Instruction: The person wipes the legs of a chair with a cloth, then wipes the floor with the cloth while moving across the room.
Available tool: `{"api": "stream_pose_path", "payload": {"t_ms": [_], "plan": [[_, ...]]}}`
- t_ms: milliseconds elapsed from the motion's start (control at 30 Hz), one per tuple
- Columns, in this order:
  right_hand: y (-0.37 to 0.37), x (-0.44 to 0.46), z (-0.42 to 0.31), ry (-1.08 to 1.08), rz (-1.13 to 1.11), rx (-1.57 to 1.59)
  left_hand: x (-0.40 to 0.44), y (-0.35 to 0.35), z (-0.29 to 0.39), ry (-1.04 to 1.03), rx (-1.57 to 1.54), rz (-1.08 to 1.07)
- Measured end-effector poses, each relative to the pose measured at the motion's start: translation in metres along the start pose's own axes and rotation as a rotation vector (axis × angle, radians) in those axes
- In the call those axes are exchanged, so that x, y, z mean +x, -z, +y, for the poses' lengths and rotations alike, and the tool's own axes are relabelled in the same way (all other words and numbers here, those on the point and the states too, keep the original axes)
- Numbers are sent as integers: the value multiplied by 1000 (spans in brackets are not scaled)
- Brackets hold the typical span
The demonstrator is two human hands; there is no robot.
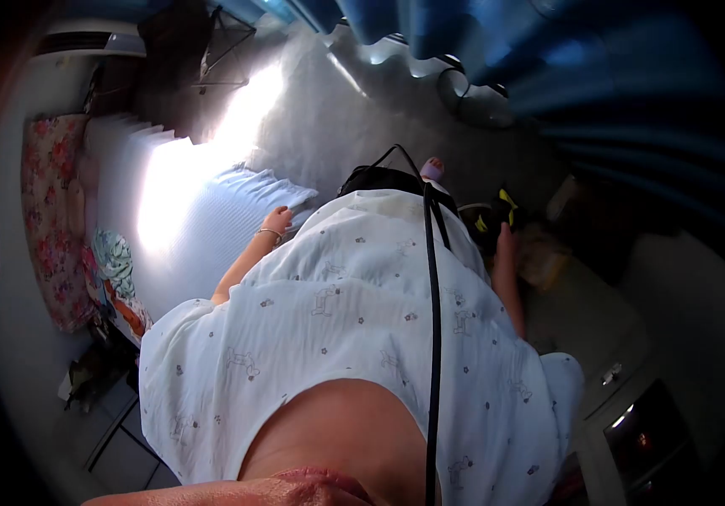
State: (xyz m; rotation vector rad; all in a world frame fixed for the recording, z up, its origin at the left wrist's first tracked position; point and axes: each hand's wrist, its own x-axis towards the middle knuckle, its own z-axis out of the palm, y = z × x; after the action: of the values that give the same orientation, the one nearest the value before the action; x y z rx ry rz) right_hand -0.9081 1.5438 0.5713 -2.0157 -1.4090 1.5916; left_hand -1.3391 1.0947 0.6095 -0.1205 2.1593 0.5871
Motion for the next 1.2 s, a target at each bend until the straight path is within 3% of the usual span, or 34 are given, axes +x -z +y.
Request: {"api": "stream_pose_path", "payload": {"t_ms": [100,167,233,300,433,500,600,633,700,733,800,1033,1100,1167,1200], "plan": [[25,38,-28,25,-18,-125,8,-25,66,-93,-14,1],[42,43,-35,115,68,-208,21,-50,99,-224,-239,-26],[58,42,-40,208,159,-304,35,-71,123,-298,-194,-49],[77,40,-28,278,194,-194,38,-90,146,-339,-112,-67],[114,-5,-49,159,61,-482,55,-116,155,-371,-132,-159],[125,-8,-26,-53,65,-408,61,-116,159,-464,316,-254],[131,-7,3,-74,113,-374,94,-114,143,-574,576,-189],[130,-6,10,-77,122,-364,96,-108,147,-580,585,-190],[129,-6,25,-80,143,-336,89,-94,162,-188,88,-194],[128,-6,32,-79,151,-322,83,-88,171,-189,103,-196],[127,-5,44,-68,173,-297,65,-77,196,-93,-153,-163],[110,-15,72,-57,254,-240,60,-82,192,-130,-21,-246],[113,-21,77,-54,282,-215,40,-87,214,-358,387,-292],[109,-17,103,-43,299,-209,49,-92,211,-353,307,-320],[107,-20,105,-44,304,-207,48,-93,215,-465,529,-342]]}}
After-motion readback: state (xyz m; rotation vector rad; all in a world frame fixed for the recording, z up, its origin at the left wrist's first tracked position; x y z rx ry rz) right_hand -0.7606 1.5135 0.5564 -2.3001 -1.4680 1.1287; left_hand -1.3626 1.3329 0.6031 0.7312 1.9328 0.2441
